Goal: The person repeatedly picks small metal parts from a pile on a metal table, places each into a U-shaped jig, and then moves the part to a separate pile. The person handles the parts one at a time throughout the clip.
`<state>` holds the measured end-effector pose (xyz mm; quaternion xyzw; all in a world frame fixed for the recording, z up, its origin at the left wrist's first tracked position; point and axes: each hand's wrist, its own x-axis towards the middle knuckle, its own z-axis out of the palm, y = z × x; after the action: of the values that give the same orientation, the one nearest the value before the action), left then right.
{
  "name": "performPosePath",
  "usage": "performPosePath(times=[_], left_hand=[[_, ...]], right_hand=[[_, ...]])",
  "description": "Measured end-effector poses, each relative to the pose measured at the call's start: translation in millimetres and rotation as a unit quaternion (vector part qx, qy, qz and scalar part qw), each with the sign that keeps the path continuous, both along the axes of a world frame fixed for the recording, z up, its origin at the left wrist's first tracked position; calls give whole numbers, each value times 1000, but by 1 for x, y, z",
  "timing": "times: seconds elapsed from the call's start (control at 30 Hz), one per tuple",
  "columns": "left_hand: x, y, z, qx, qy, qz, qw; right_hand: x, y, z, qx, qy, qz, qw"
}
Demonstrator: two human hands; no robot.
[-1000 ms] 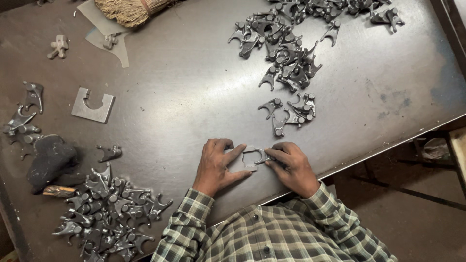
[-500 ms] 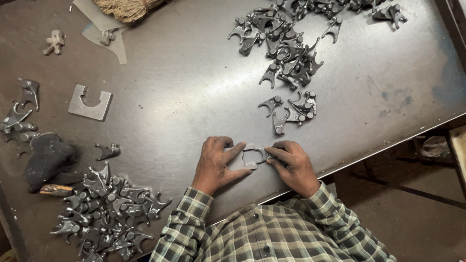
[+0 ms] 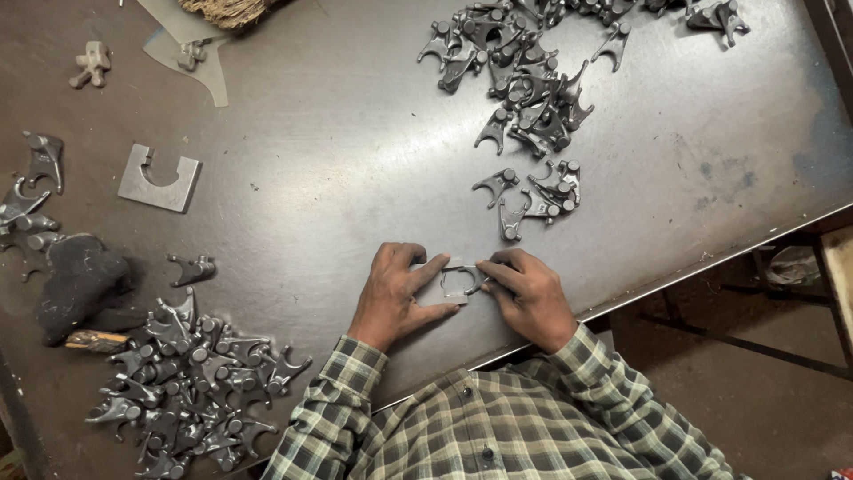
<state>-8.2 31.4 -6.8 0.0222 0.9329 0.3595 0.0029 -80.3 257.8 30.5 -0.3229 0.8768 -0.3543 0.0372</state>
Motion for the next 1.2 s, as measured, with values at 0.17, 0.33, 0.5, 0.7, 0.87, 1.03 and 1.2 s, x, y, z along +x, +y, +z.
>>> performPosePath(times=[0.17,0.33,0.5,0.7,0.87,1.03,1.2], left_hand=[[0,1,2,-8,5,0,1000],[1,-1,4,-11,21,5,1000],[4,12,17,3,137,31,990],[23,50,59,171,195,31,965],[24,61,84,190,241,37,951],[24,60,98,82,281,22,956],[26,64,102,76,243,40,966]], right_hand=[[-4,7,9,4,-36,11,999],[-2,25,22,-113,-192,-48,974],[15,38,34,-191,-388,-105,895],[37,42,44,-281,-474,-109,827],[42,45,49,-285,-415,-72,861],[44,47,53,-230,-347,-94,904],[43,45,57,-172,-260,-97,945]])
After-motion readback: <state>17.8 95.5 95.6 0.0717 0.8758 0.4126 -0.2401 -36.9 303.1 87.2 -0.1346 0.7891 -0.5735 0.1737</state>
